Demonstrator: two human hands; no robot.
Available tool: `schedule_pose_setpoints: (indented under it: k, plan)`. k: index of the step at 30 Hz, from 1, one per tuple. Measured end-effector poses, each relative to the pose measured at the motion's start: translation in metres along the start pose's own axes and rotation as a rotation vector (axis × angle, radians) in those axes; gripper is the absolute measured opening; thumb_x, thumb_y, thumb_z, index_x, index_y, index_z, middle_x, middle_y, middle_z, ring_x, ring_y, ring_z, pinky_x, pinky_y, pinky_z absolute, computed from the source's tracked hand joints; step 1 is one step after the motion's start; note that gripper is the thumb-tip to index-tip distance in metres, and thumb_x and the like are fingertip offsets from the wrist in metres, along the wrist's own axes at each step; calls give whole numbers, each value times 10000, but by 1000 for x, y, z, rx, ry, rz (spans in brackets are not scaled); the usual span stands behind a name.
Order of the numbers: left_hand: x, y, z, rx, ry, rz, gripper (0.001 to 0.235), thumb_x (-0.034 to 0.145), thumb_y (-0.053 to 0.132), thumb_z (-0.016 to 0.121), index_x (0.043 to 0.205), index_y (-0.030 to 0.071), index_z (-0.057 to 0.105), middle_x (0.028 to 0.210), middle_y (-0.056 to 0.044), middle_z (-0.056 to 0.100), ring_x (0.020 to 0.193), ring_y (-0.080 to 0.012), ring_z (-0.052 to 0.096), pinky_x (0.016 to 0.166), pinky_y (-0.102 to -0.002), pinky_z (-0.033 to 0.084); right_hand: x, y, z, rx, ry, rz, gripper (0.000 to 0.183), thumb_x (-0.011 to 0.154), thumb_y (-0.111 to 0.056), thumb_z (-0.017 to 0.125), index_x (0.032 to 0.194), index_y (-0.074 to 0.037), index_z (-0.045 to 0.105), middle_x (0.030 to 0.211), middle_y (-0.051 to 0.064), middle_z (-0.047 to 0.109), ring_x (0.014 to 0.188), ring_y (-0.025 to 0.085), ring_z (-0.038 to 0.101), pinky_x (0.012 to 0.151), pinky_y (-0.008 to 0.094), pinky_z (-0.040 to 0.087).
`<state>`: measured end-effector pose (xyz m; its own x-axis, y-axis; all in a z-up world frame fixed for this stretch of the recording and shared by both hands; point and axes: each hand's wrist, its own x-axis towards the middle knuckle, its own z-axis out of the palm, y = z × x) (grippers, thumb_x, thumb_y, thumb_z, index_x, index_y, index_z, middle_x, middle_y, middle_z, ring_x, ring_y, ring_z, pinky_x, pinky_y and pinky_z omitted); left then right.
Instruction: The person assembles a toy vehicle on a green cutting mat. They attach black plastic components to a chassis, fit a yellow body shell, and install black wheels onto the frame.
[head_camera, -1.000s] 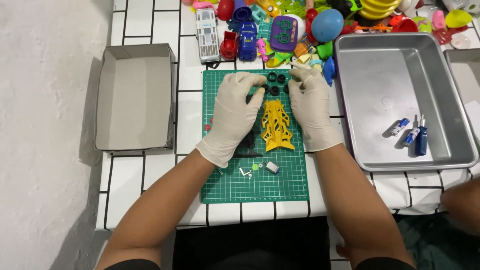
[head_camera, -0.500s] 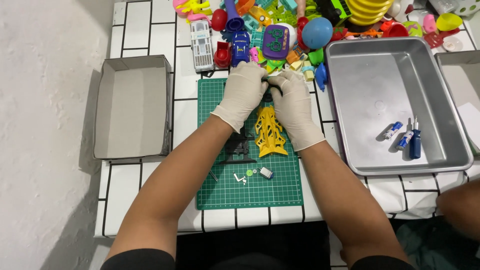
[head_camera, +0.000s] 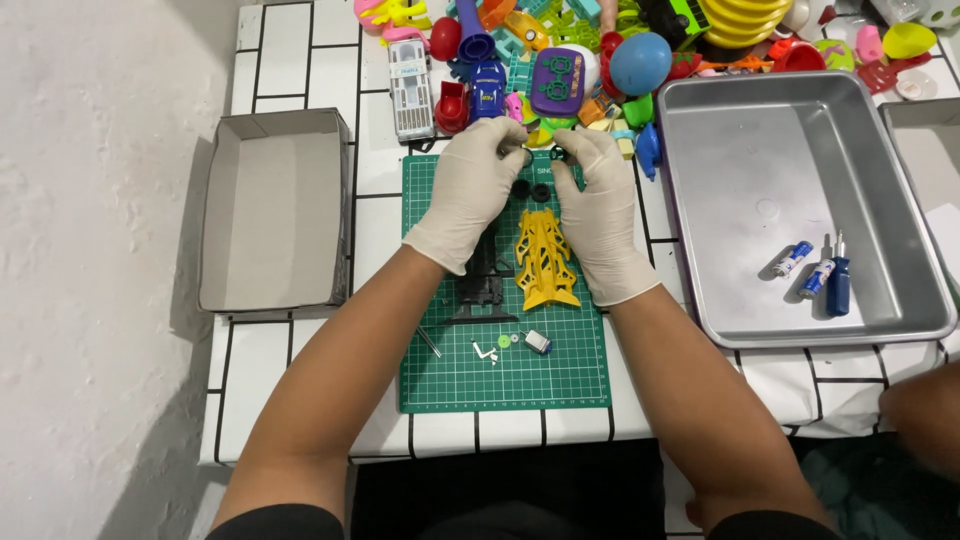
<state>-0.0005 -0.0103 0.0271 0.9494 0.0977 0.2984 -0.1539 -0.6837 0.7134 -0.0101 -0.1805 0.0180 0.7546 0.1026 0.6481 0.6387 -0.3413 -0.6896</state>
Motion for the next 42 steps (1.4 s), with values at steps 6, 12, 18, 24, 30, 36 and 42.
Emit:
schedule_pose_setpoints:
  k: [6,12,18,24,30,36,42]
  plan:
    - [-61,22,-38,-620,132,-163,208,909,99,768,1110,152,776,990,-7,722,900,-88,668,840,-256,577,-8,-57,-3,152,-4,-192,249,966,72,733,1209,28,704,1087,167,630,979,293,672,843,400,607]
    - [-88,21,-31,-851,224,-182,207,946,117,770,1146,82,731,1046,-79,736,956,-108,652,911,-285,565,-25,-56,11,237,-55,-228,274,892,111,783,1153,66,715,1074,196,668,966,306,710,821,402,631]
    - [-96,27,-40,-940,213,-184,193,945,142,774,1116,57,747,1067,-110,755,987,-122,692,914,-283,587,-24,-62,13,183,-49,-281,228,910,94,791,1124,88,711,1054,211,664,952,325,714,802,433,630]
    - [-99,25,-36,-995,257,-166,155,930,136,796,1067,77,754,1066,-100,762,996,-121,707,908,-296,603,-26,-64,15,153,-62,-309,213,908,76,813,1097,88,716,1056,221,669,951,341,717,809,443,627]
    - [-101,29,-36,-1033,220,-118,155,932,113,791,1076,72,754,1053,-104,765,1016,-118,696,925,-320,596,-28,-61,15,138,-37,-341,199,885,88,839,1052,95,731,1030,238,663,921,357,703,795,464,614]
    - [-102,31,-44,-1050,183,-82,116,964,134,761,1076,103,760,1038,-76,775,1002,-109,714,936,-298,589,-28,-65,11,201,-36,-326,187,883,83,828,1051,97,748,1019,235,661,906,313,693,798,431,610]
    - [-105,35,-49,-1071,155,-39,145,976,134,758,1114,92,748,1045,-71,766,1004,-80,674,957,-311,574,-31,-61,11,316,-25,-221,223,887,23,841,1054,77,704,1049,217,644,981,313,683,860,430,587]
